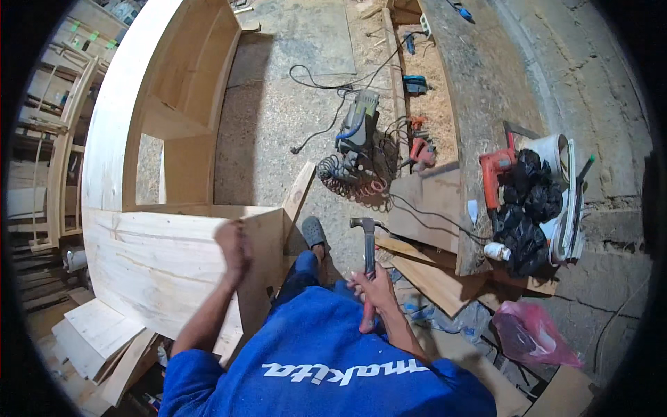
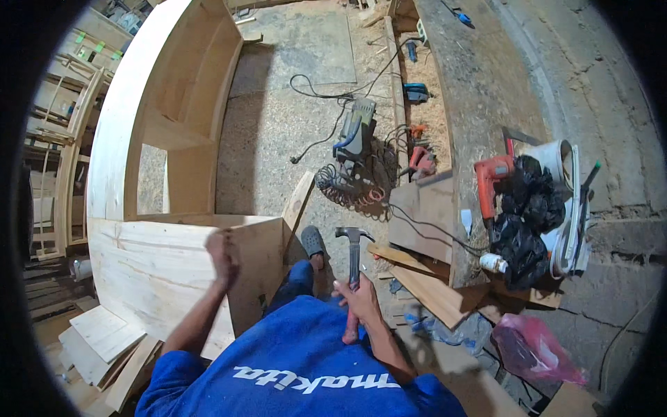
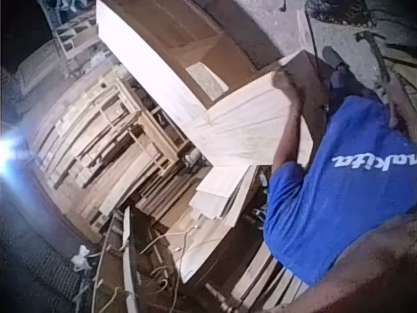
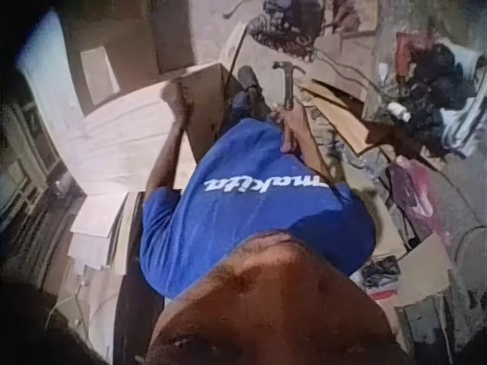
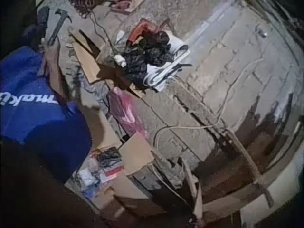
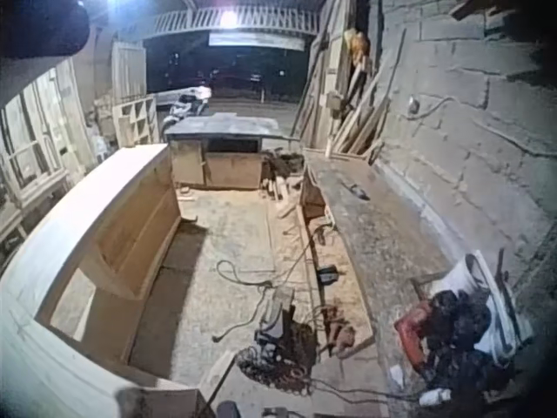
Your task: The person assembles a wooden structure by hammering nails into boards and smoothing the edges with an electric planer.
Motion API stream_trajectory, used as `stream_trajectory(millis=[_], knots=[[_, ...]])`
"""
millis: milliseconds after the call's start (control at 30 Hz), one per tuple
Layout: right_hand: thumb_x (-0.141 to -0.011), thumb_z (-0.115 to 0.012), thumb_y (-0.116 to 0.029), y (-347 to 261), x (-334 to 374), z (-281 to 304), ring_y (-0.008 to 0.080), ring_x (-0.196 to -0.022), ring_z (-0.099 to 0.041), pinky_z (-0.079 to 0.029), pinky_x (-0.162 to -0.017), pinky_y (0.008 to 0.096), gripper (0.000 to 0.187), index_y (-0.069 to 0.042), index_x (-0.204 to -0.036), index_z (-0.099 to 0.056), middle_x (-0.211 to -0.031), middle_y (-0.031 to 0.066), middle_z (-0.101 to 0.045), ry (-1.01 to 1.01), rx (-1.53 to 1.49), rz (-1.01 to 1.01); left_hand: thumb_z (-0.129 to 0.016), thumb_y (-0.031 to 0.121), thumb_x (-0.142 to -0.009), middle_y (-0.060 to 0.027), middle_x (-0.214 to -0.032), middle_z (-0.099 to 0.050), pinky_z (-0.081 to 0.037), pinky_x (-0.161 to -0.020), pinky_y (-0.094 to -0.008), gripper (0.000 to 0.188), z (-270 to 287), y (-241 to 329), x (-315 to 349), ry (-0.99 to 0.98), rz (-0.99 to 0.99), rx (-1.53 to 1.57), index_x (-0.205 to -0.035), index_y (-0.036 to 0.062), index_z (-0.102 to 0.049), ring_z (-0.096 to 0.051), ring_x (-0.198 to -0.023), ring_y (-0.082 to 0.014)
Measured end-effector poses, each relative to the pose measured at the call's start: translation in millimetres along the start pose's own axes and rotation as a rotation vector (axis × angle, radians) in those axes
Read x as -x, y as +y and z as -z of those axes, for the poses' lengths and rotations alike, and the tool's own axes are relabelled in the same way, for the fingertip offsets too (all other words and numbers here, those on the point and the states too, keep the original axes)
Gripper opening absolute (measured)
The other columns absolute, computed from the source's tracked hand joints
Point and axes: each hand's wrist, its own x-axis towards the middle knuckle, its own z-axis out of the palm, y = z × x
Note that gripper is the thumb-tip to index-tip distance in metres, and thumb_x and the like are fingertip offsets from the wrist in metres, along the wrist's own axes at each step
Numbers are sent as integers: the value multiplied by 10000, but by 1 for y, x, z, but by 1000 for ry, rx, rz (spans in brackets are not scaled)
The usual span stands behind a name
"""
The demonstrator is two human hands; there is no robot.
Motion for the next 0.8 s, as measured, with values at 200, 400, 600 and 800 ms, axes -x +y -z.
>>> stream_trajectory(millis=[200,400,600,800], knots=[[-955,-715,-178,-75,-43,-29,254,-935,-734,-611,-798,339,250,-14,-1059,-558,-1093,196,-717,75,-359,105,-713,132,-838,-164,-809,-620,-419,-786,-466,117,-63,177,-46,-429,402,563,-894,56,-644,-603,-775,-368],[-936,-705,-97,-157,-78,8,220,-855,-718,-597,-774,337,228,-31,-1067,-531,-920,121,-697,322,-396,332,-729,222,-884,-132,-792,-671,-455,-757,-446,177,-83,234,-149,-457,15,561,-952,61,-702,-644,-759,-355],[-948,-698,-183,-260,-129,133,184,-779,-663,-549,-701,335,245,-24,-1076,-562,-848,77,-646,562,-19,364,-695,297,-936,-179,-993,-654,-484,-788,-467,323,-113,237,-261,-615,-237,689,-1142,49,-693,-627,-919,-376],[-954,-632,-189,-318,-197,326,380,-888,-681,-528,-734,496,252,-15,-1108,-536,-926,211,-635,1269,1068,591,-701,223,-875,-208,-1083,-669,-533,-870,-475,289,-118,118,-287,-815,25,318,-1112,59,-711,-653,-982,-411]])
